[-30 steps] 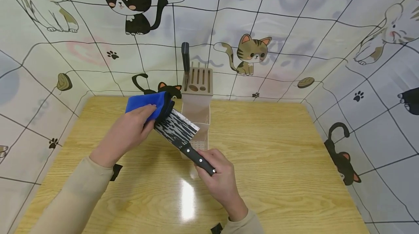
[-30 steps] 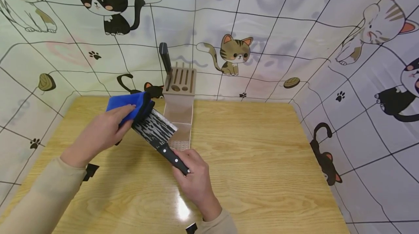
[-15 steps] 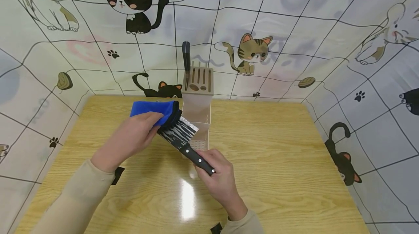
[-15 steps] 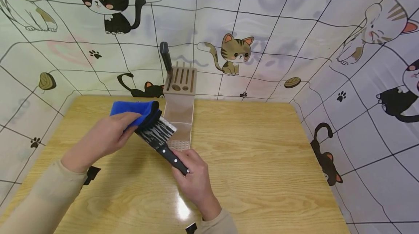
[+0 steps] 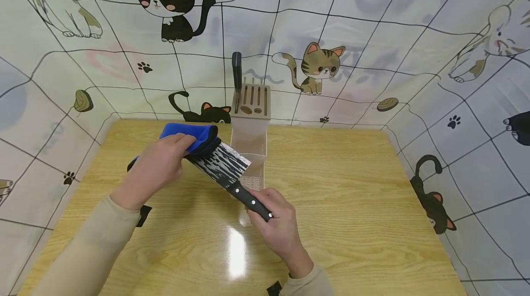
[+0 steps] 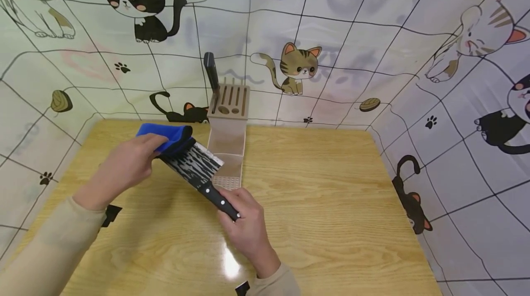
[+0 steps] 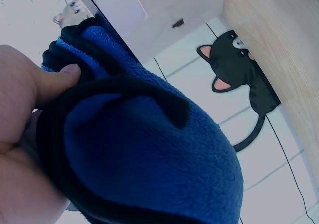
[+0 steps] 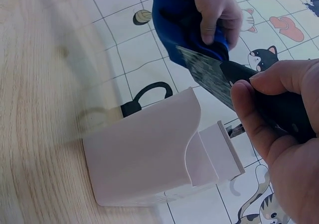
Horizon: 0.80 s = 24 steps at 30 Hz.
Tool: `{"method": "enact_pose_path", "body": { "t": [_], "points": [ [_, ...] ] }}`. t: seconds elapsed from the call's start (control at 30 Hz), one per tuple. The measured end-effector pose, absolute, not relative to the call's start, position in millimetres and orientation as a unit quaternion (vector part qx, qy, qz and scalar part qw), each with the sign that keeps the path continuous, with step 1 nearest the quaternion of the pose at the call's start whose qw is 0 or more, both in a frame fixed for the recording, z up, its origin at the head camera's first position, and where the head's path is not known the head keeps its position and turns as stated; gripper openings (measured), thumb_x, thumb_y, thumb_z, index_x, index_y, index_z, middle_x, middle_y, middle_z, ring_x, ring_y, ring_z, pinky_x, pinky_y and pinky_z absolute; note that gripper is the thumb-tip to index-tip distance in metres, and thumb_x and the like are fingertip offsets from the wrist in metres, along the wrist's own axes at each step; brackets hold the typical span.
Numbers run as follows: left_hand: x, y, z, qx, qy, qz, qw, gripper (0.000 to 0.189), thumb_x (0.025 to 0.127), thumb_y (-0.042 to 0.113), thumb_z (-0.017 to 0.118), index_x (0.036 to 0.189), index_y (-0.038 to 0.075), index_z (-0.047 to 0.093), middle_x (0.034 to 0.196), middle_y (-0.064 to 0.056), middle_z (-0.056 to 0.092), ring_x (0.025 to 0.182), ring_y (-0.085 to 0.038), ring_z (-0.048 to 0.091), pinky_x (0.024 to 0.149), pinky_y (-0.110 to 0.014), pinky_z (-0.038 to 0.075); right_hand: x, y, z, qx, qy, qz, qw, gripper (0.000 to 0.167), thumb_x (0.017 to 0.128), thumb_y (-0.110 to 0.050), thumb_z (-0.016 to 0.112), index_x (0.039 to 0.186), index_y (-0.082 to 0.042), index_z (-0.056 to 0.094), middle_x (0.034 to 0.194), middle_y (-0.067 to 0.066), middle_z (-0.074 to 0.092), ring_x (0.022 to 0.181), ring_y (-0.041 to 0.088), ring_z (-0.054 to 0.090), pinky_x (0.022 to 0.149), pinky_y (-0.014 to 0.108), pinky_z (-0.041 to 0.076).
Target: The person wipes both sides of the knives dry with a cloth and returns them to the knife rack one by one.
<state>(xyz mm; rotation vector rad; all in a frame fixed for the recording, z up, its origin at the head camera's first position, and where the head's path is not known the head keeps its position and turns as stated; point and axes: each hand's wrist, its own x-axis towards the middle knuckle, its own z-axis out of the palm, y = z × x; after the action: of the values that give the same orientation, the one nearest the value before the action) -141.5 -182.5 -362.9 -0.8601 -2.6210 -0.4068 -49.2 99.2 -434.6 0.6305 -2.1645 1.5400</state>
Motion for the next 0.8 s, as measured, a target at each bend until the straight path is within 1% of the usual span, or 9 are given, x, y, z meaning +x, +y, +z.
{"method": "enact_pose_path", "body": {
  "t": [0.1,0.17,0.23,0.3,0.37,0.5,0.63,0.8],
  "points": [
    [-144,-189,-361,-0.296,-0.931,-0.141,0.160,0.048,0.074,-0.024,0.054,0.117,-0.008,0.067,0.115,-0.022,0.071,0.104,-0.040,0.070,0.076,-0.051,0.062,-49,100,-433,0.223,-0.778,0.554,0.198,0.034,0.081,0.007,0.076,0.113,-0.003,0.078,0.099,0.007,0.072,0.079,0.013,0.065,0.062,0.019,0.054],
    [-146,-193,-359,-0.292,-0.934,-0.139,0.152,0.053,0.073,-0.025,0.054,0.121,-0.007,0.067,0.125,-0.023,0.069,0.109,-0.043,0.069,0.076,-0.052,0.062,-49,100,-433,0.223,-0.779,0.552,0.199,0.034,0.081,0.007,0.076,0.113,-0.003,0.078,0.099,0.006,0.072,0.079,0.013,0.065,0.063,0.019,0.055],
    [-147,-195,-358,-0.291,-0.936,-0.138,0.144,0.058,0.071,-0.026,0.054,0.124,-0.006,0.067,0.131,-0.022,0.068,0.111,-0.044,0.068,0.076,-0.052,0.062,-49,100,-433,0.222,-0.780,0.551,0.197,0.035,0.080,0.006,0.076,0.113,-0.004,0.078,0.099,0.006,0.072,0.080,0.013,0.065,0.063,0.019,0.055],
    [-147,-196,-356,-0.298,-0.935,-0.133,0.139,0.063,0.069,-0.027,0.056,0.127,-0.006,0.067,0.133,-0.022,0.067,0.112,-0.045,0.068,0.078,-0.054,0.061,-49,100,-432,0.221,-0.781,0.549,0.196,0.035,0.080,0.006,0.076,0.114,-0.005,0.078,0.099,0.005,0.072,0.080,0.014,0.065,0.063,0.019,0.055],
    [-146,-196,-356,-0.314,-0.930,-0.130,0.138,0.065,0.068,-0.030,0.057,0.128,-0.006,0.067,0.130,-0.022,0.069,0.113,-0.045,0.067,0.084,-0.054,0.060,-49,100,-433,0.223,-0.781,0.548,0.197,0.035,0.080,0.006,0.076,0.114,-0.005,0.078,0.098,0.005,0.072,0.079,0.014,0.065,0.063,0.020,0.055],
    [-142,-191,-358,-0.350,-0.918,-0.127,0.138,0.064,0.068,-0.033,0.056,0.125,-0.007,0.069,0.127,-0.020,0.071,0.117,-0.041,0.067,0.094,-0.053,0.058,-48,101,-432,0.218,-0.784,0.548,0.193,0.035,0.081,0.006,0.077,0.114,-0.005,0.079,0.099,0.005,0.072,0.079,0.013,0.065,0.063,0.019,0.054],
    [-135,-183,-361,-0.365,-0.914,-0.120,0.131,0.060,0.070,-0.032,0.059,0.122,-0.004,0.071,0.129,-0.017,0.070,0.119,-0.036,0.067,0.095,-0.049,0.058,-48,101,-432,0.215,-0.786,0.545,0.196,0.034,0.081,0.005,0.077,0.113,-0.006,0.079,0.098,0.004,0.072,0.079,0.013,0.065,0.063,0.019,0.054],
    [-127,-175,-361,-0.377,-0.911,-0.110,0.128,0.049,0.072,-0.030,0.063,0.112,-0.002,0.071,0.131,-0.016,0.070,0.119,-0.035,0.068,0.099,-0.047,0.057,-48,100,-433,0.217,-0.785,0.544,0.202,0.035,0.080,0.005,0.077,0.114,-0.006,0.079,0.098,0.004,0.072,0.079,0.013,0.064,0.062,0.019,0.053]
  ]
}}
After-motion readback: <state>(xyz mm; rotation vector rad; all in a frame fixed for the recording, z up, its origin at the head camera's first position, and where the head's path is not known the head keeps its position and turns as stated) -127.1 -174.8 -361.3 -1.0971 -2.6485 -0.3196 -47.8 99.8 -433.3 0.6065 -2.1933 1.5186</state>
